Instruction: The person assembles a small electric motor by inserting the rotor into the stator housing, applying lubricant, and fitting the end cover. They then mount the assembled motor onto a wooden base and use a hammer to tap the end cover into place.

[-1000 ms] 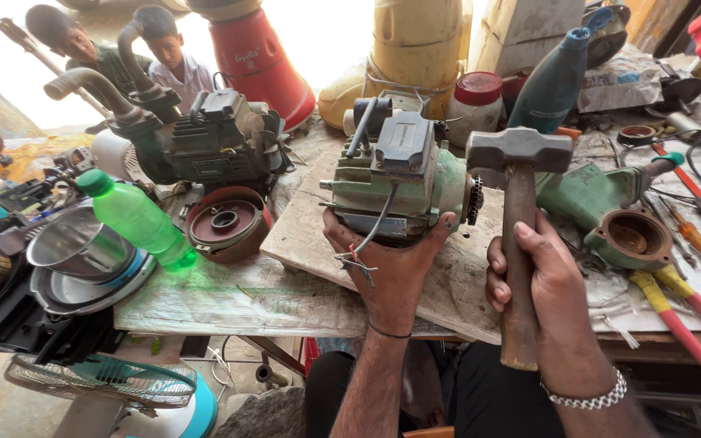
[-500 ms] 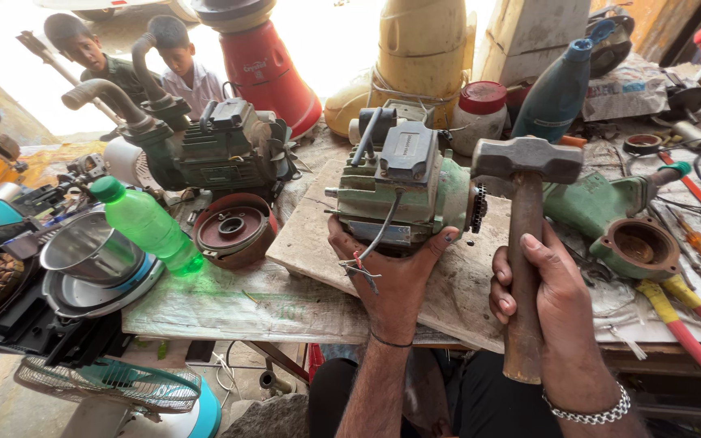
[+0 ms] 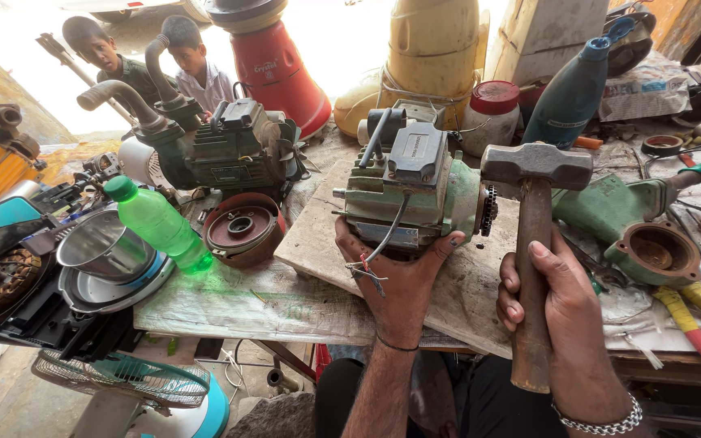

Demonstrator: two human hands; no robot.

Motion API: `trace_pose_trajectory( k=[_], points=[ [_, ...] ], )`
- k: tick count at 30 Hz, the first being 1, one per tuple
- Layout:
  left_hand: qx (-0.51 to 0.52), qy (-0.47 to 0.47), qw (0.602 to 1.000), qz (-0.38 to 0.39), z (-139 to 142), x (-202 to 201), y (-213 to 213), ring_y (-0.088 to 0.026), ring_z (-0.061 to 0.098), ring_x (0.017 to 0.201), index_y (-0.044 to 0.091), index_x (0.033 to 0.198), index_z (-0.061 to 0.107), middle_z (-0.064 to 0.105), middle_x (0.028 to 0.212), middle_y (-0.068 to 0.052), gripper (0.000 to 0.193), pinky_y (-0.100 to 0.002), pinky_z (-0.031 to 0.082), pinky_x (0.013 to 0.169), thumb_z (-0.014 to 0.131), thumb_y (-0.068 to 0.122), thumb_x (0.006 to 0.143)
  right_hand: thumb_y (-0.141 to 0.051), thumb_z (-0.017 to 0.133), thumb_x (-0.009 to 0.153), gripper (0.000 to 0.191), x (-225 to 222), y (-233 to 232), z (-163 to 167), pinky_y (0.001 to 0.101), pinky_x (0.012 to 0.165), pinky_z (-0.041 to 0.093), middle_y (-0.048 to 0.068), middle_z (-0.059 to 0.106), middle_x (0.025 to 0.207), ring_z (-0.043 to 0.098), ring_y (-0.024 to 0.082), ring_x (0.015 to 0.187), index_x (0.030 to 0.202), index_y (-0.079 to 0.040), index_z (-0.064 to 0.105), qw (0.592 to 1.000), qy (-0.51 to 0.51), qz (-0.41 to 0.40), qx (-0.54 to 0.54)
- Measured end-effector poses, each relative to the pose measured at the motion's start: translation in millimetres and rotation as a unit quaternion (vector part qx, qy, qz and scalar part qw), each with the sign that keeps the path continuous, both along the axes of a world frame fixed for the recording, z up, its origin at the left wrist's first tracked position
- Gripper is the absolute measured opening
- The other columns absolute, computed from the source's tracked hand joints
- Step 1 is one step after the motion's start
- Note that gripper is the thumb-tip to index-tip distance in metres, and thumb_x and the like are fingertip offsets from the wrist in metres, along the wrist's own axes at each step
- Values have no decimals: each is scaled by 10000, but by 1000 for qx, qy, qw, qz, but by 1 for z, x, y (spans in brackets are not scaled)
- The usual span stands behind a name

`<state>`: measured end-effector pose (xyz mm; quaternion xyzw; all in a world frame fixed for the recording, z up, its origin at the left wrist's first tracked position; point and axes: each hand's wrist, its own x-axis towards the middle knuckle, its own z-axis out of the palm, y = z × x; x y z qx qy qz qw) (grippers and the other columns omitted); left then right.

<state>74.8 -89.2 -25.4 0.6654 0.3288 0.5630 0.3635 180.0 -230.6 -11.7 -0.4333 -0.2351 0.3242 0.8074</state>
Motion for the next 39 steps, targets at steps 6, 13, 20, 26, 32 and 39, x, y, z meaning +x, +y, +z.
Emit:
trace_pose_trajectory(
  k=[6, 13, 20, 26, 32, 39],
  points=[
    [13, 5, 1000, 7, 4, 0, 0, -399, 490, 1358, -157, 1542, 140, 409, 1402, -291, 1426, -552, 472, 1085, 902, 646, 643, -294, 459, 1078, 554, -1, -1, -3, 270, 409, 462, 68, 516, 765, 535, 118, 491, 1580, -97, 334, 1000, 1, 4, 11],
    [61, 47, 996, 40, 0, 3, 3, -430, 499, 1339, -151, 1523, 143, 401, 1351, -293, 1383, -580, 496, 1039, 844, 705, 692, -313, 486, 1069, 556, 3, -1, -8, 272, 391, 459, 79, 511, 759, 537, 125, 486, 1547, -73, 334, 1000, -10, -1, 6],
    [43, 45, 997, 38, 2, 4, 0, -501, 418, 1398, -179, 1531, 98, 340, 1442, -364, 1445, -608, 434, 1104, 915, 639, 665, -275, 459, 1094, 507, 6, -3, -14, 289, 412, 447, 93, 506, 778, 524, 143, 494, 1550, -81, 355, 999, 2, 3, 44],
    [24, 53, 998, 37, 10, 4, -3, -506, 396, 1402, -186, 1521, 95, 327, 1438, -378, 1456, -617, 413, 1105, 932, 620, 644, -260, 431, 1111, 491, 2, -3, -13, 275, 443, 436, 81, 496, 804, 513, 135, 523, 1556, -77, 333, 998, 7, -30, 57],
    [9, 56, 998, 8, 7, 2, -3, -487, 439, 1400, -173, 1533, 73, 361, 1417, -368, 1420, -623, 410, 1128, 849, 679, 702, -274, 445, 1081, 566, 0, -3, -8, 283, 410, 438, 80, 499, 764, 515, 136, 495, 1606, -101, 326, 1000, -3, -11, -5],
    [40, 121, 991, 30, -11, 7, 0, -619, 177, 1496, -179, 1536, -75, 170, 1511, -492, 1500, -712, 154, 1222, 860, 672, 729, -285, 508, 1104, 587, 15, 57, 5, 275, 411, 468, 81, 531, 767, 549, 139, 497, 1624, -80, 332, 999, -24, 5, 45]
  ],
)
